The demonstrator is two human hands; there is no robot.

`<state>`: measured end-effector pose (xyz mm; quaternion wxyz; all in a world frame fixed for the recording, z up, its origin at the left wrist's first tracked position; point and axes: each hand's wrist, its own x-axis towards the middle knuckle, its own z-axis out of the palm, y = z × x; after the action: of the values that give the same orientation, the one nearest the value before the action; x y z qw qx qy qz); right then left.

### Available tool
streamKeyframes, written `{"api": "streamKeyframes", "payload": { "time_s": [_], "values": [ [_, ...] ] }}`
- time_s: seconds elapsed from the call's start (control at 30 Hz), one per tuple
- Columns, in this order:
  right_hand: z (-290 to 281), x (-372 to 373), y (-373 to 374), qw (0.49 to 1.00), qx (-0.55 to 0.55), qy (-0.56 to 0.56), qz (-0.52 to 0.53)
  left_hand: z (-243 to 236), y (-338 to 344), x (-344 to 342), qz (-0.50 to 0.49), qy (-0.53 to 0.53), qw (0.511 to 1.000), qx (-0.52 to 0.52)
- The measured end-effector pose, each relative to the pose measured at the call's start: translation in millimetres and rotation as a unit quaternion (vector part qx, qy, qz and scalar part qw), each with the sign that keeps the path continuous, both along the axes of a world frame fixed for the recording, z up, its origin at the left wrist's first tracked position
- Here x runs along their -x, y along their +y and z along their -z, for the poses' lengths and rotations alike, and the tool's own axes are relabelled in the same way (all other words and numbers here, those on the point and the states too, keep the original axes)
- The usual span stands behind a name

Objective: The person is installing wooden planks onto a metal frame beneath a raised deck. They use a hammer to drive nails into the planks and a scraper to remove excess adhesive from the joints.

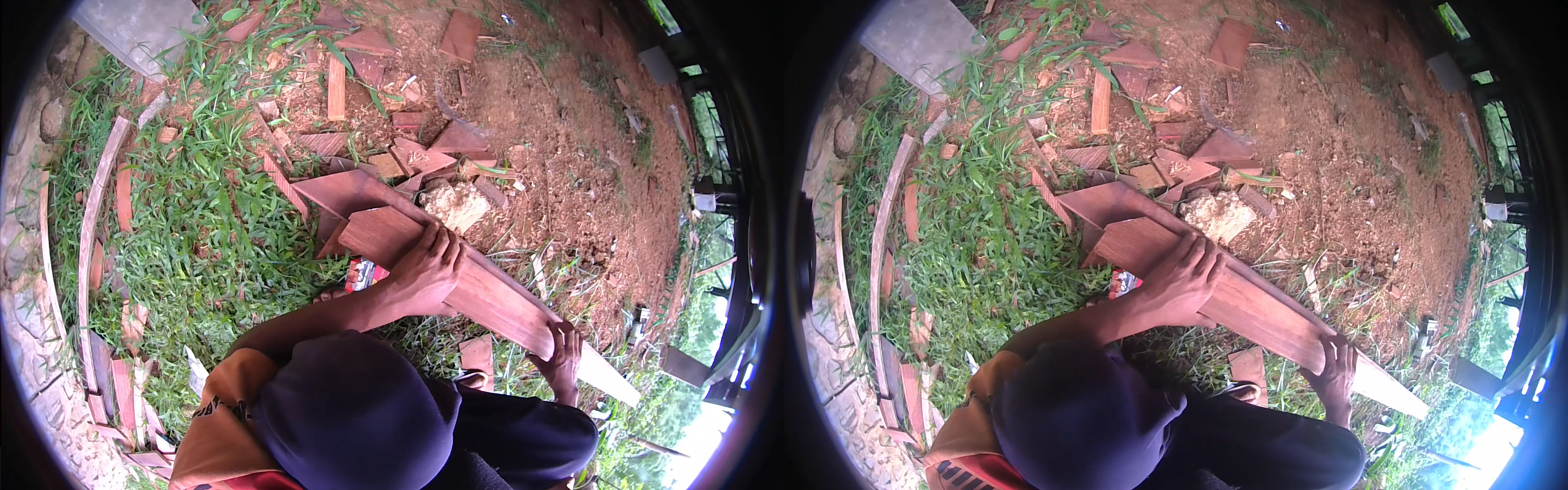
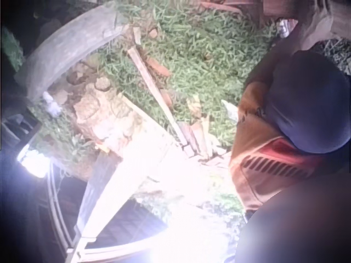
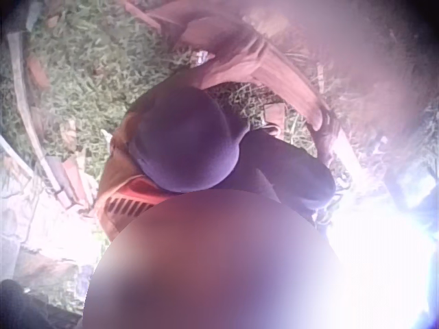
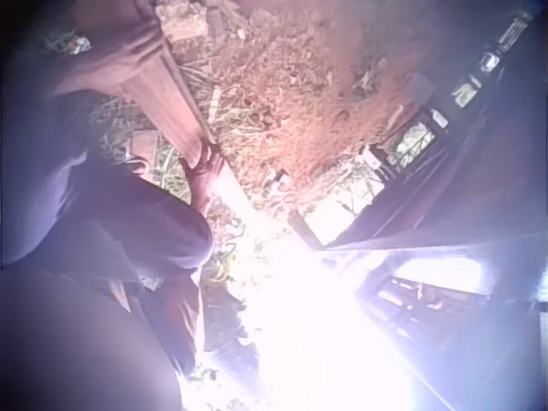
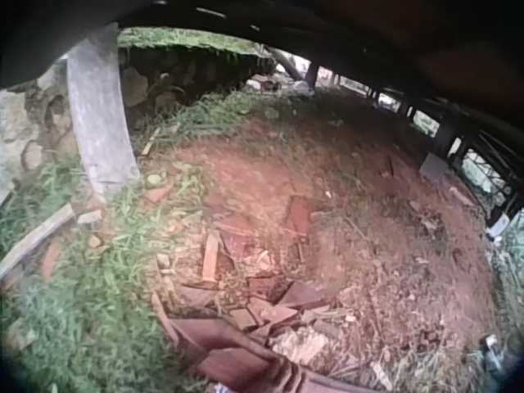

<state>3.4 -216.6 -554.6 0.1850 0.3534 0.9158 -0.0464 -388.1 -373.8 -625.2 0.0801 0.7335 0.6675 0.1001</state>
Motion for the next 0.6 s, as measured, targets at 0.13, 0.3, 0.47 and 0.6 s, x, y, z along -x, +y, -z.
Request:
{"api": "streamKeyframes", "payload": {
  "time_s": [0.13, 0.3, 0.47, 0.6],
  "values": [
    [4, 61, -9, 0.987, 0.078, 0.089, -0.112, 14, -8, -2, -0.001, 0.004, 1.000, -0.019],
    [34, 128, -19, 0.979, 0.092, 0.068, -0.170, 24, -1, 8, -0.001, 0.034, 0.997, -0.068],
    [55, 141, -16, 0.973, 0.020, 0.143, -0.180, 17, 13, 24, 0.040, 0.017, 0.999, -0.025],
    [62, 146, -13, 0.976, 0.015, 0.146, -0.161, 14, 15, 26, 0.066, -0.014, 0.998, 0.004]
  ]
}}
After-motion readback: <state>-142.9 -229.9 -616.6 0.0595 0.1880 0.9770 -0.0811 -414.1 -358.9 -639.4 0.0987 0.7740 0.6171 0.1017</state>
